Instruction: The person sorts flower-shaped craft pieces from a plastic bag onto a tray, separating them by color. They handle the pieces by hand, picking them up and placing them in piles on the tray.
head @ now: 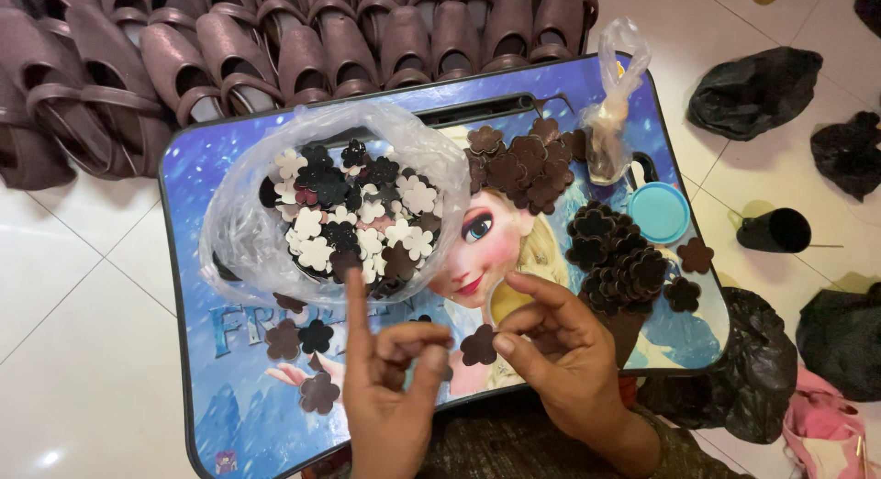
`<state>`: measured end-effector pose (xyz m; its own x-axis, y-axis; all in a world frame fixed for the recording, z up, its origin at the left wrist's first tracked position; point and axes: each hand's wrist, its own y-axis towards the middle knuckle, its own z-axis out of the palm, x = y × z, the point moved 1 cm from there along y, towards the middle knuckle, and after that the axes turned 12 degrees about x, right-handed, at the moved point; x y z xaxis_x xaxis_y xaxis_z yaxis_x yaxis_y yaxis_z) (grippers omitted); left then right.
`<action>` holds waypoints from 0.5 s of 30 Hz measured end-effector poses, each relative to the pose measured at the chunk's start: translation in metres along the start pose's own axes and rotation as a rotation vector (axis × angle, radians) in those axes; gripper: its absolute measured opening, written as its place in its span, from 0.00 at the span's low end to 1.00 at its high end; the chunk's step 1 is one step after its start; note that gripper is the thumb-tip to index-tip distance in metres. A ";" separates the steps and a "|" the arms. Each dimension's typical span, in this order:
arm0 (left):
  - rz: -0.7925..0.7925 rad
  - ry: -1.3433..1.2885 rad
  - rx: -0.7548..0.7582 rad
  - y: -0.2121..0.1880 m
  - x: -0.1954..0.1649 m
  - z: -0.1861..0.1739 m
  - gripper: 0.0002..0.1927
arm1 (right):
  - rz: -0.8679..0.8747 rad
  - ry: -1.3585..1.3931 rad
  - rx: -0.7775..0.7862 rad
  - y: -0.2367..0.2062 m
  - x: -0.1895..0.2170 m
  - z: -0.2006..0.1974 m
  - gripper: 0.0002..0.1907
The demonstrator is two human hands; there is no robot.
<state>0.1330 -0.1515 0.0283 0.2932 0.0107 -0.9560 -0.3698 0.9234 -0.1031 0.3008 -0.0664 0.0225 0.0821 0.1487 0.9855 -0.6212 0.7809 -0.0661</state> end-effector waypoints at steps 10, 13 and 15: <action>-0.086 0.173 0.084 0.000 0.004 0.003 0.30 | 0.036 0.030 -0.100 0.004 -0.004 -0.002 0.31; 0.278 0.742 -0.031 -0.002 -0.012 0.005 0.20 | -0.015 0.048 -0.065 0.005 -0.003 -0.006 0.31; 0.648 0.980 0.023 -0.002 -0.025 0.006 0.18 | -0.036 0.038 -0.052 0.006 -0.003 -0.006 0.31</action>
<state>0.1316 -0.1509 0.0538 -0.7513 0.1902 -0.6319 -0.1820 0.8607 0.4755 0.3018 -0.0588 0.0178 0.1341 0.1425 0.9807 -0.5762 0.8163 -0.0398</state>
